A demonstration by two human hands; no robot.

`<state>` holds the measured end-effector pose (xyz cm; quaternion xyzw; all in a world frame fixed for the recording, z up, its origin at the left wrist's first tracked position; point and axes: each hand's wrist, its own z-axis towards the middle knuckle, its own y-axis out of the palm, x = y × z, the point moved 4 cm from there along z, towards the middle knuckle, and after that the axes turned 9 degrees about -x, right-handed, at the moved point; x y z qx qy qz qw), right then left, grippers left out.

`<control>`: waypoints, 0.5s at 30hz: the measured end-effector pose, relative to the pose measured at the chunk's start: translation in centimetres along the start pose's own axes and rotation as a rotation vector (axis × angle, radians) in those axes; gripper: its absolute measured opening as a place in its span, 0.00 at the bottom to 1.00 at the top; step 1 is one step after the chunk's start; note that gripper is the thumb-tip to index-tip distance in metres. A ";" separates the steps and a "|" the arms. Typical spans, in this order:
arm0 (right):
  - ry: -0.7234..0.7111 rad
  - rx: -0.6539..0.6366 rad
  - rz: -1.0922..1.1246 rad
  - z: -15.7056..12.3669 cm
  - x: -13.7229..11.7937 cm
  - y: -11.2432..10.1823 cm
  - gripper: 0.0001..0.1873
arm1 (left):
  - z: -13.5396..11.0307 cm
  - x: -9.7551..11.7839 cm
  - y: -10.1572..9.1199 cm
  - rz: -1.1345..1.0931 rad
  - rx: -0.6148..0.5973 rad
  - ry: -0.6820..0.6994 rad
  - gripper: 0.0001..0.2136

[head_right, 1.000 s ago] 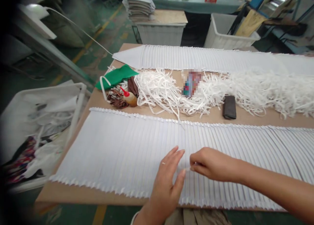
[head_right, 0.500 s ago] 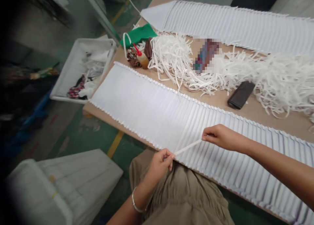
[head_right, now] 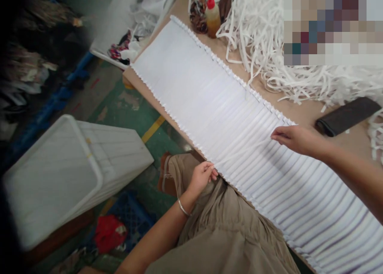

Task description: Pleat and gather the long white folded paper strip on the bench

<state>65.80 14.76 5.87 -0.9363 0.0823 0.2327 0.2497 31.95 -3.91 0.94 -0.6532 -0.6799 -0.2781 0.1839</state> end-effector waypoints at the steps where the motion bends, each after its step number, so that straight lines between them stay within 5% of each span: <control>1: 0.008 0.012 -0.004 0.7 0.4 -0.5 0.43 | 0.4 -0.3 0.1 -0.010 0.034 0.009 0.14; 5: 0.047 0.115 0.009 3.3 1.4 -2.3 0.48 | 1.8 -1.0 0.0 -0.005 0.182 0.060 0.11; 15: 0.125 0.294 -0.129 6.8 1.4 -5.0 0.55 | 3.5 -1.8 0.0 -0.042 0.308 0.078 0.07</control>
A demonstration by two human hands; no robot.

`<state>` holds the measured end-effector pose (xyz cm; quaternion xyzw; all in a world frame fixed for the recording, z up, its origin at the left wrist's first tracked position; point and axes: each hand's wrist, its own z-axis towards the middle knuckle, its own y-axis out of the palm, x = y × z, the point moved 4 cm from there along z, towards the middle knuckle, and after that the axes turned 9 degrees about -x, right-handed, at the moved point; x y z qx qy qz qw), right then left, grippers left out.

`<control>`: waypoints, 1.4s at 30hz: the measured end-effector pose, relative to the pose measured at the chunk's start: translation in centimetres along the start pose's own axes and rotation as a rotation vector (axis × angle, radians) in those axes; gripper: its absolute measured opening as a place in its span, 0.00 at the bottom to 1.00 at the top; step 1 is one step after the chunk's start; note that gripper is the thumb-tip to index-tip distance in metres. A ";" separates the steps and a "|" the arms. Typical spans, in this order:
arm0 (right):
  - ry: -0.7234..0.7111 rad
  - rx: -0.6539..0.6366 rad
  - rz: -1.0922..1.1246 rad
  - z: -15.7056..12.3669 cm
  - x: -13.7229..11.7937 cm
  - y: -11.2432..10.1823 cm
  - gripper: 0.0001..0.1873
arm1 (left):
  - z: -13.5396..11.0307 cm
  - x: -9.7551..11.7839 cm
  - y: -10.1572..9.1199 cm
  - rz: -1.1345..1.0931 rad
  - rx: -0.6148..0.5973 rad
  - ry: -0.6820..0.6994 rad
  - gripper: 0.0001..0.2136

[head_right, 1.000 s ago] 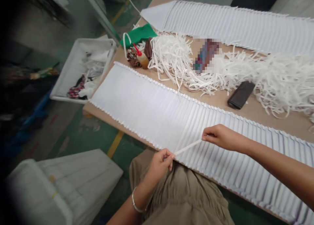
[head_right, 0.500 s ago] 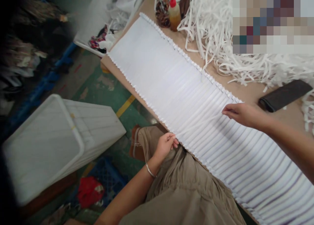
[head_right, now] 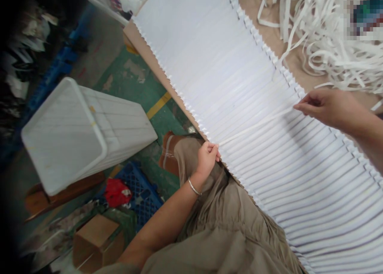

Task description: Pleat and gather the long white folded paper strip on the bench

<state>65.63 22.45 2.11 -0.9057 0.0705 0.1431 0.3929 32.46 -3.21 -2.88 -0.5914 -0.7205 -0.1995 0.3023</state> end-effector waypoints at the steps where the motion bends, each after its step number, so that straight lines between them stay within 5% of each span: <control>1: 0.004 0.014 -0.021 0.3 0.0 -0.3 0.55 | 0.1 -0.1 0.0 0.009 0.012 0.000 0.08; 6: 0.032 -0.051 -0.025 1.3 -0.6 -1.1 0.53 | 0.4 -0.5 0.5 0.054 0.016 0.034 0.08; 11: 0.167 0.012 -0.082 1.1 -2.1 -1.9 0.17 | 0.6 -0.6 0.5 0.091 0.048 0.056 0.08; 13: 0.146 0.065 -0.080 0.9 -2.6 -2.1 0.12 | 0.6 -0.5 0.5 0.092 0.058 0.058 0.08; 25: 0.115 0.077 -0.156 2.3 -2.5 -1.9 0.26 | 0.8 -1.2 0.6 0.124 0.094 0.072 0.09; 35: 0.076 0.113 -0.129 2.9 -1.5 -1.2 0.06 | 1.0 -0.8 0.6 0.172 0.101 0.074 0.09; 42: 0.087 0.127 -0.010 2.5 -2.9 -1.2 0.06 | 1.1 -0.9 0.5 0.202 0.137 0.084 0.09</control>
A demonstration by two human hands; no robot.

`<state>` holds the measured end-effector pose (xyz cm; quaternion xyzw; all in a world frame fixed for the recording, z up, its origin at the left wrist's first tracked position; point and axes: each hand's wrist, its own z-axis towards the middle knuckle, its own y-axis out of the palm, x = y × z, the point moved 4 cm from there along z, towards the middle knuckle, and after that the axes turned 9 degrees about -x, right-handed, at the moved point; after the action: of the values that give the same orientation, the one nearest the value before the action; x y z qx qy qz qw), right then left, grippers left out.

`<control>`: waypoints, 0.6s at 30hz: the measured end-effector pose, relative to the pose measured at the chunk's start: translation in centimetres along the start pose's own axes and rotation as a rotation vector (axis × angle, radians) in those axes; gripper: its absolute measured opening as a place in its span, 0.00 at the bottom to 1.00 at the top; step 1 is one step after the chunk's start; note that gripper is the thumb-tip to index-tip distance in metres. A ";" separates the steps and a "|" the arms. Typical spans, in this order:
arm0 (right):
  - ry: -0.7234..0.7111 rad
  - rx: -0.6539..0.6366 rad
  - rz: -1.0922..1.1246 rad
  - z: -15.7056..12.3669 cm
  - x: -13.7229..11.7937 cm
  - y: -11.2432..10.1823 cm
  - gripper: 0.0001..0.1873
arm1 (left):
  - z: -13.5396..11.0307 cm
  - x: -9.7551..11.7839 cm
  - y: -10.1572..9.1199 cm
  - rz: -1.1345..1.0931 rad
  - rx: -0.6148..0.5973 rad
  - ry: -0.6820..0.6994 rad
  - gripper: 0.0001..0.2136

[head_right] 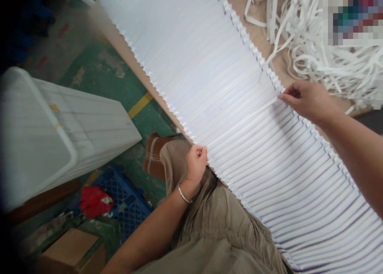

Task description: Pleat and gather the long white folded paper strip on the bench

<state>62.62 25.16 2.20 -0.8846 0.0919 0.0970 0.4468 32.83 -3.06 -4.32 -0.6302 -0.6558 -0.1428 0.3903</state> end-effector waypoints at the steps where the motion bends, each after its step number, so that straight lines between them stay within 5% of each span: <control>1: 0.003 -0.005 0.013 -0.1 -0.2 0.0 0.07 | 0.0 0.1 0.0 0.008 0.000 0.002 0.09; 18: -0.183 0.014 -0.124 2.6 0.1 2.1 0.12 | 0.5 0.7 -0.2 0.169 0.003 -0.008 0.12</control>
<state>61.97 26.06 -0.96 -0.8727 -0.0038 0.1490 0.4649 32.52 -2.29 -4.07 -0.6831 -0.6023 -0.1057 0.3993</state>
